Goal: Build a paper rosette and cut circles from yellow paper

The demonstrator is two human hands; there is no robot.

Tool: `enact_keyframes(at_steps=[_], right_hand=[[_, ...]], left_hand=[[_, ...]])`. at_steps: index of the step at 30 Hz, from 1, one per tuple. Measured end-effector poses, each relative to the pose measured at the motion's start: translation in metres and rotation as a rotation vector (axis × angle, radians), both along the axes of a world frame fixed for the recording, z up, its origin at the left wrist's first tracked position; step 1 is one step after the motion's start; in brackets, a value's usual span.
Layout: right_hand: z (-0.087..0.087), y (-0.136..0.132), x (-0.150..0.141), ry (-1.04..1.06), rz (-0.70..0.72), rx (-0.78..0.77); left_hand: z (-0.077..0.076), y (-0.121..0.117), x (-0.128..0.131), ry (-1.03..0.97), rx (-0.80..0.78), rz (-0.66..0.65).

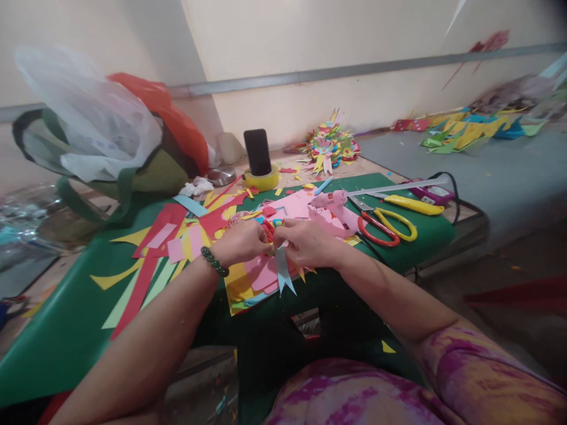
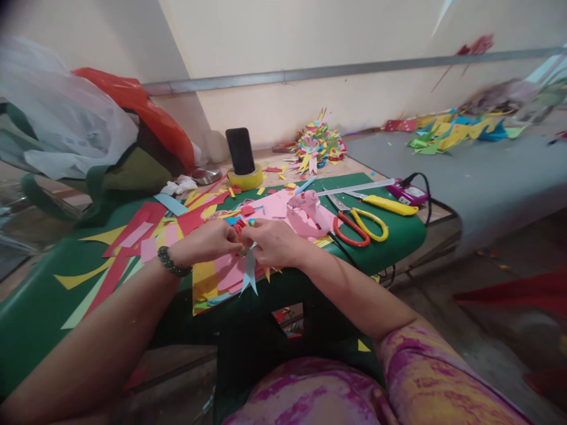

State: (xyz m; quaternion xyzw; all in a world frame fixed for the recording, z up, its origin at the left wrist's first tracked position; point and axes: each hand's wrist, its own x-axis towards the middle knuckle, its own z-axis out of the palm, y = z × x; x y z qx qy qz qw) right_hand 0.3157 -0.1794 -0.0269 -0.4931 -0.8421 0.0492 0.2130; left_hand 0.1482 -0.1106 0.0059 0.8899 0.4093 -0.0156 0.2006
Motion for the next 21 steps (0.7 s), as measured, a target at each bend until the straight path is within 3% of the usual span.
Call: enact_keyframes(at_steps=[7, 11, 16, 21], right_hand=[[0.001, 0.000, -0.002, -0.037, -0.027, -0.049], [-0.001, 0.000, 0.000, 0.007, -0.021, -0.046], [-0.002, 0.001, 0.004, 0.010, -0.030, -0.016], [-0.001, 0.000, 0.003, -0.019, -0.009, -0.031]], left_hand=[[0.011, 0.002, -0.007, -0.046, 0.095, 0.041], [0.006, 0.012, -0.011, -0.169, 0.194, 0.114], [-0.005, 0.020, -0.009, -0.233, 0.126, 0.056], [0.001, 0.016, -0.007, -0.209, 0.073, -0.022]])
